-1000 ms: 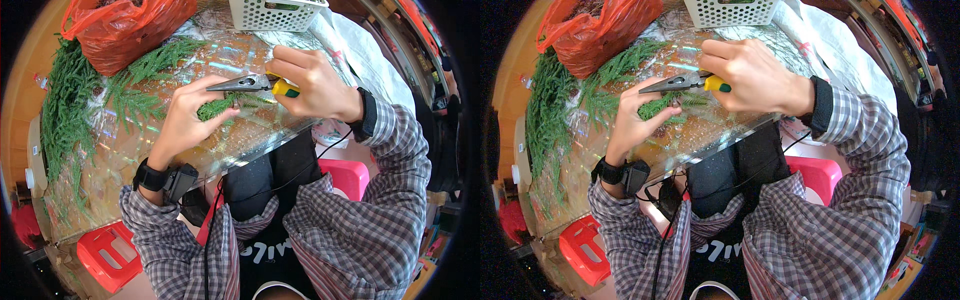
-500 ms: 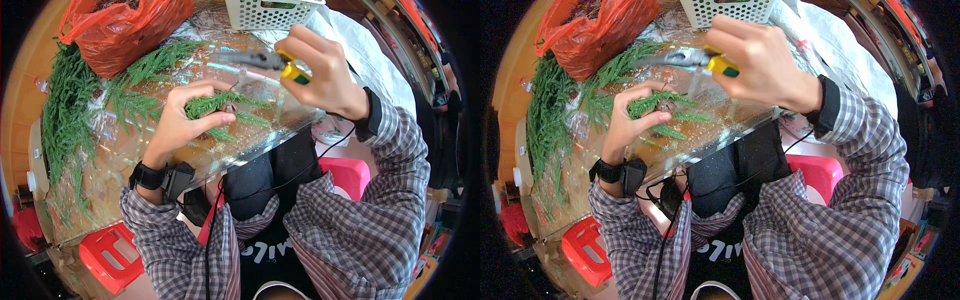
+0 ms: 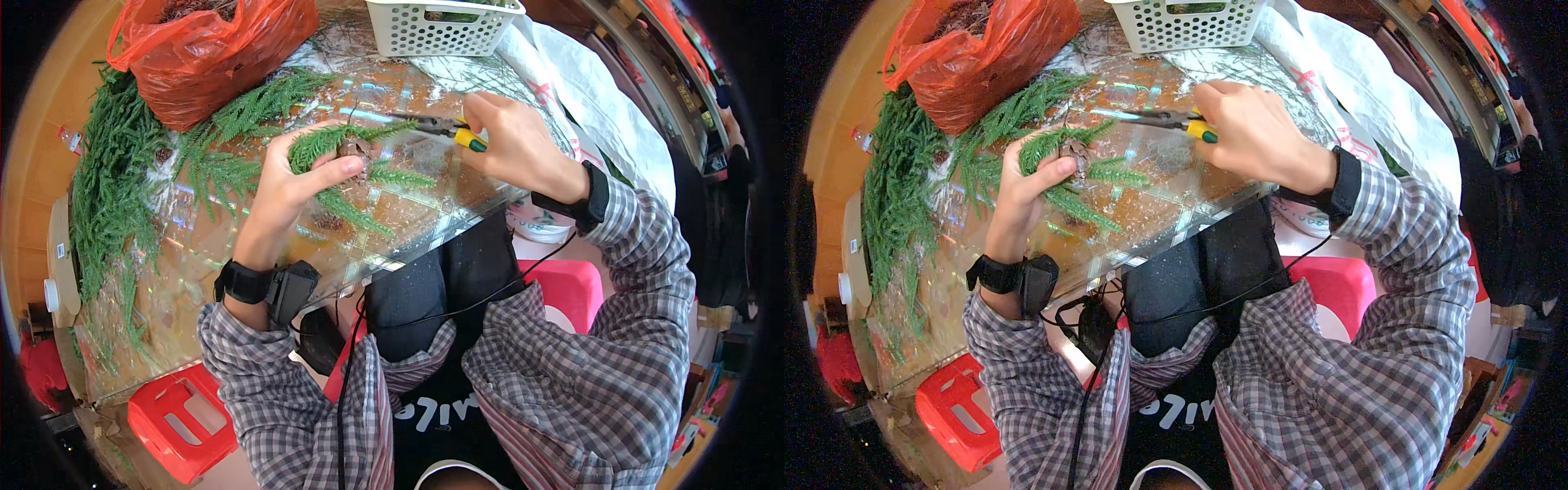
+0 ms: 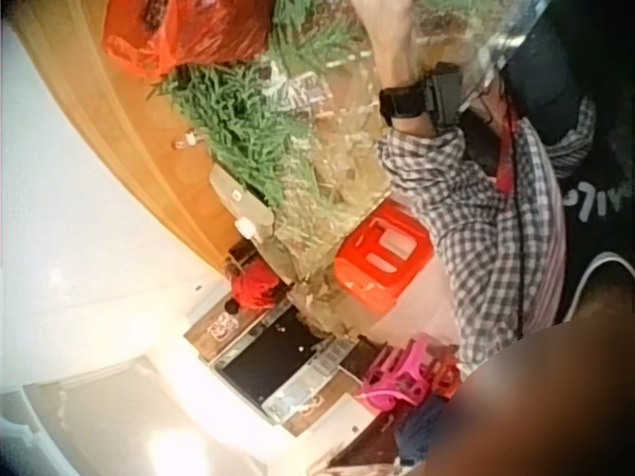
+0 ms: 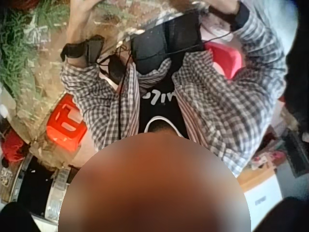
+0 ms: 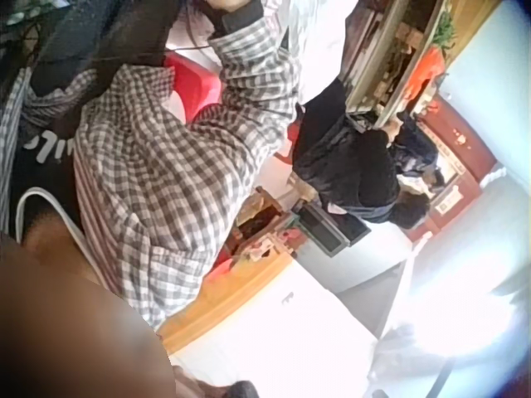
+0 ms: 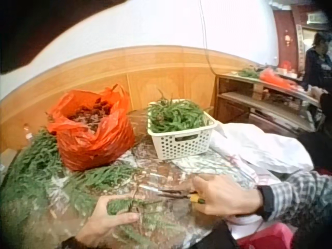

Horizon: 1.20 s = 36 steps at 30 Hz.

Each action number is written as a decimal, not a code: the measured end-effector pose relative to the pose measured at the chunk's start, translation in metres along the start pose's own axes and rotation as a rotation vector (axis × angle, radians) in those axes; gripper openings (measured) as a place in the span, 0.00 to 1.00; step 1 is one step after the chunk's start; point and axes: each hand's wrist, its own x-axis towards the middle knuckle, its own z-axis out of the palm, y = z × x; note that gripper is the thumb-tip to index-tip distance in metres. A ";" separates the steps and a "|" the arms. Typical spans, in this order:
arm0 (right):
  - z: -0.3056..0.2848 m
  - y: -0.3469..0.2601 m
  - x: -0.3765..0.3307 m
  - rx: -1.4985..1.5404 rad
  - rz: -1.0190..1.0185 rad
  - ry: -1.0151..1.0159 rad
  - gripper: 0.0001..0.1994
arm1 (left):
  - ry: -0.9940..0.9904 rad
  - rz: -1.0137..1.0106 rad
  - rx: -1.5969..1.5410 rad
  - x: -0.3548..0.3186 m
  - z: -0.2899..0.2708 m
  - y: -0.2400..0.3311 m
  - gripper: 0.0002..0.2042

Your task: Trimming and sorting green plant sprigs using wire cutters.

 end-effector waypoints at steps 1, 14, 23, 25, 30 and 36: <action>-0.004 -0.001 0.002 0.032 0.003 0.018 0.13 | -0.008 -0.001 0.004 0.000 0.000 0.001 0.17; -0.036 -0.028 -0.004 0.238 -0.089 0.095 0.13 | 0.018 0.297 0.350 0.003 0.005 0.004 0.11; -0.034 -0.029 -0.004 0.282 -0.131 0.155 0.13 | 0.059 0.496 0.484 0.000 0.009 0.012 0.13; -0.036 -0.031 -0.003 0.273 -0.144 0.147 0.13 | 0.054 0.490 0.484 -0.001 0.008 0.012 0.13; -0.038 -0.031 -0.002 0.260 -0.161 0.126 0.13 | 0.032 0.519 0.439 -0.001 0.008 0.011 0.12; -0.040 -0.030 -0.002 0.226 -0.213 0.146 0.14 | -0.019 0.510 0.431 -0.001 0.010 0.011 0.10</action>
